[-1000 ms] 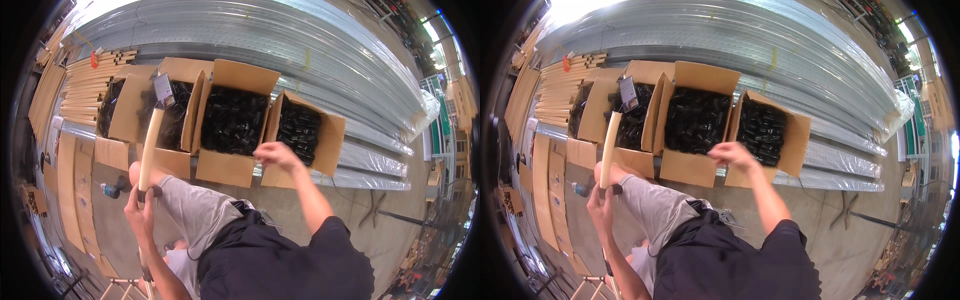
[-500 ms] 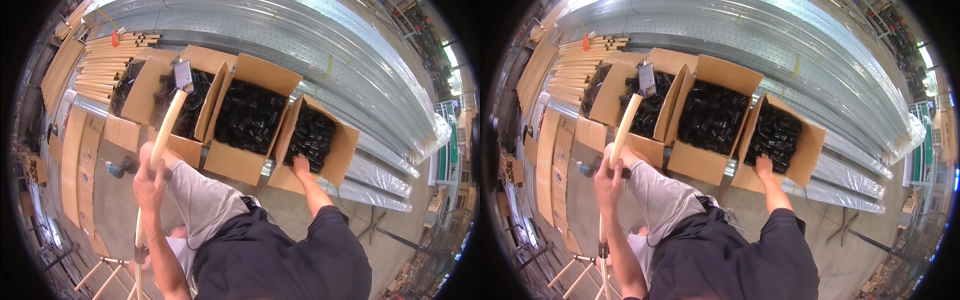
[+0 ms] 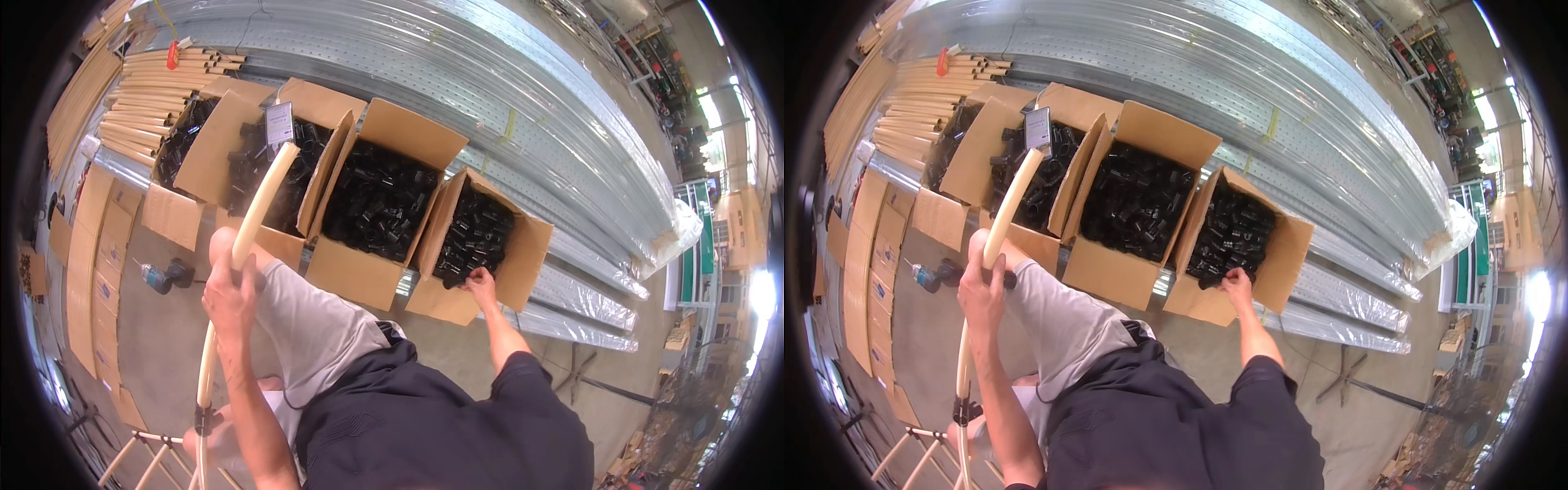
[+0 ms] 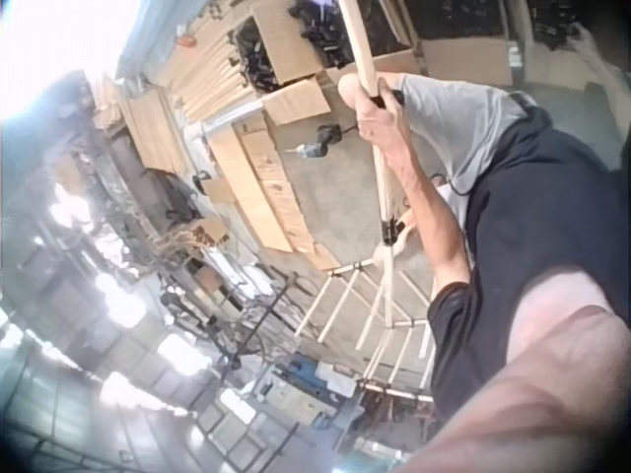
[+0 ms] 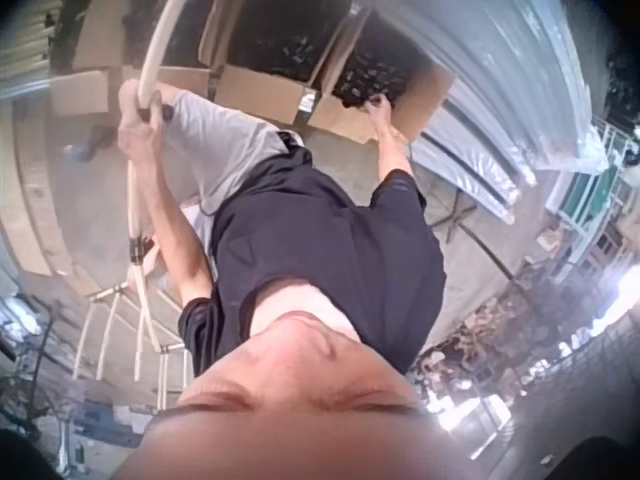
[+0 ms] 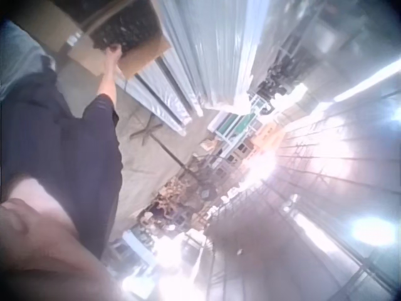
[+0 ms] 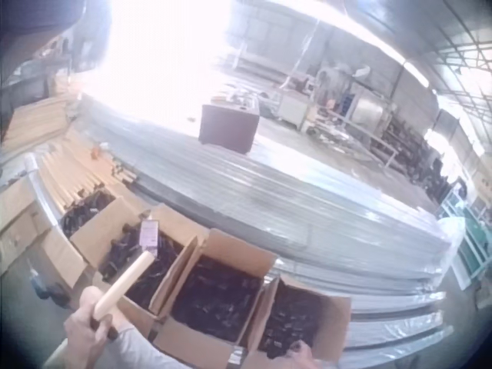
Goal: The person assembles a structure by sliding black plastic connectors onto wooden dowels and joining them together.
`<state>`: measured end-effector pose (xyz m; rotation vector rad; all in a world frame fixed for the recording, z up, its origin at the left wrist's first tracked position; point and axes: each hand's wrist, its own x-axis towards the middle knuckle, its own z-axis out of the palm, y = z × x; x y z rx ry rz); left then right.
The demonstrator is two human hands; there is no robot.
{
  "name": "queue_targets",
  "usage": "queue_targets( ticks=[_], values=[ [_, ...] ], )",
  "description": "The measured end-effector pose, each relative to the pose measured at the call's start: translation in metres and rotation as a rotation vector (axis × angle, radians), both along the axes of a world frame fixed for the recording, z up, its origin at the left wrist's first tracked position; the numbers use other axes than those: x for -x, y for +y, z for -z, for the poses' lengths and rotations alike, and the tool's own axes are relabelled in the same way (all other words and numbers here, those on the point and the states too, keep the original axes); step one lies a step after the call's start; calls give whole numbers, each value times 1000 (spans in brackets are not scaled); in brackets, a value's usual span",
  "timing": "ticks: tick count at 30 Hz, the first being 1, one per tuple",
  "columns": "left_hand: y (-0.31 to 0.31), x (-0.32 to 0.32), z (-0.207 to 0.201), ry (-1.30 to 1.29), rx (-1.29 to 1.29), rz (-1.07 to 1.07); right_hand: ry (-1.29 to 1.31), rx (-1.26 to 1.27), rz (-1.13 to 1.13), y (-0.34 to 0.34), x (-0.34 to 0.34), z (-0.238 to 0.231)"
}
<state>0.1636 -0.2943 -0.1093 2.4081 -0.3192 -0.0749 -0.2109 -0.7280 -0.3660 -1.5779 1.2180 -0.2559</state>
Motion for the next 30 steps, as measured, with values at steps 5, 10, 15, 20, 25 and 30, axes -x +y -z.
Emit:
queue_targets(
  ticks=[5,10,15,20,25,30],
  values=[
    [1,3,-1,-15,-51,-1,119,231,97,18,-24,17],
    [8,4,-8,32,-23,22,491,565,348,31,-46,44],
    [11,5,-15,100,-99,103,556,484,275,75,-67,44],
    [16,12,-11,94,-8,100,615,423,539,93,-96,40],
    [27,21,-19,31,69,81,758,268,522,73,-90,33],
    [41,24,-7,55,92,70,325,-82,542,31,-44,42]
  ],
)
